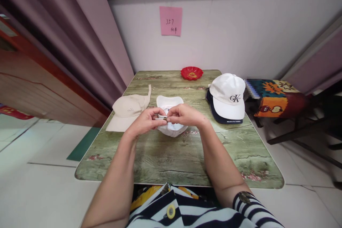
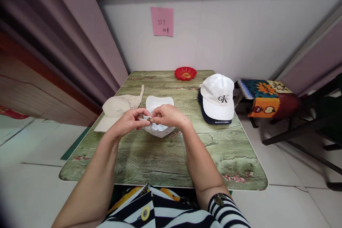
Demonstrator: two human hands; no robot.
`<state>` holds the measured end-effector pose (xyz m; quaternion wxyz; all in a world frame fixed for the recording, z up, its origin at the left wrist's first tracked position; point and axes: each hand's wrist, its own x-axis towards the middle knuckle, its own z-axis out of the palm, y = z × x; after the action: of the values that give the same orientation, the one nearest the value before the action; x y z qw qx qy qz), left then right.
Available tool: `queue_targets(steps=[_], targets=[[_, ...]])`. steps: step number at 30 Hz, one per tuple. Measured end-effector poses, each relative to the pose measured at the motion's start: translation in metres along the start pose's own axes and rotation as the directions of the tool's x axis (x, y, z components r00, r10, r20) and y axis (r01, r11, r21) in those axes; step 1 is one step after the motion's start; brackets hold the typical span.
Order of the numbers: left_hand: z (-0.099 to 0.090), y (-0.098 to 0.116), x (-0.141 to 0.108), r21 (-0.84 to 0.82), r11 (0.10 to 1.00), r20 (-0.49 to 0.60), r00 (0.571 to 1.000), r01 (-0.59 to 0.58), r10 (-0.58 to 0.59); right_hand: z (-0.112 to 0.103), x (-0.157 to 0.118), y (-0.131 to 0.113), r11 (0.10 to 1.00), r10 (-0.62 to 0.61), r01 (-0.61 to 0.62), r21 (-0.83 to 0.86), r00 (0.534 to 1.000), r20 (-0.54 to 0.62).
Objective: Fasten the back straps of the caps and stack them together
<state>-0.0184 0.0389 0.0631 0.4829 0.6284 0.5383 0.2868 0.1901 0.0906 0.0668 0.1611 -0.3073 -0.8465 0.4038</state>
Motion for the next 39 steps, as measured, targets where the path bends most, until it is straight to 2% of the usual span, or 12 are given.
queue_targets(steps=[8, 13, 17, 22, 28, 39], targets=[[-0.002, -0.002, 0.000, 0.000, 1.000, -0.020, 1.000, -0.011, 0.011, 0.000, 0.000, 0.004, 0.998, 0.003, -0.004, 0.062, 1.000, 0.018], [-0.005, -0.004, -0.001, -0.087, 0.996, 0.024, 1.000, -0.015, 0.017, -0.011, -0.005, 0.015, 0.998, -0.007, 0.010, 0.056, 0.998, -0.058], [-0.007, -0.007, -0.001, -0.137, 0.990, 0.029, 0.999, -0.016, 0.020, -0.021, -0.012, 0.024, 0.986, -0.021, 0.032, 0.162, 0.998, -0.067], [-0.010, -0.012, 0.000, -0.141, 0.990, 0.040, 0.999, -0.027, 0.032, -0.023, -0.017, 0.026, 0.963, -0.034, 0.022, 0.267, 0.999, 0.040], [-0.015, -0.014, -0.001, -0.066, 0.998, 0.080, 0.997, -0.014, 0.019, -0.017, -0.011, 0.026, 0.921, -0.007, -0.075, 0.382, 0.978, 0.210], [-0.013, -0.006, -0.004, 0.031, 0.999, 0.122, 0.992, -0.042, 0.037, -0.013, -0.008, 0.029, 0.983, -0.017, -0.018, 0.181, 0.982, 0.189]])
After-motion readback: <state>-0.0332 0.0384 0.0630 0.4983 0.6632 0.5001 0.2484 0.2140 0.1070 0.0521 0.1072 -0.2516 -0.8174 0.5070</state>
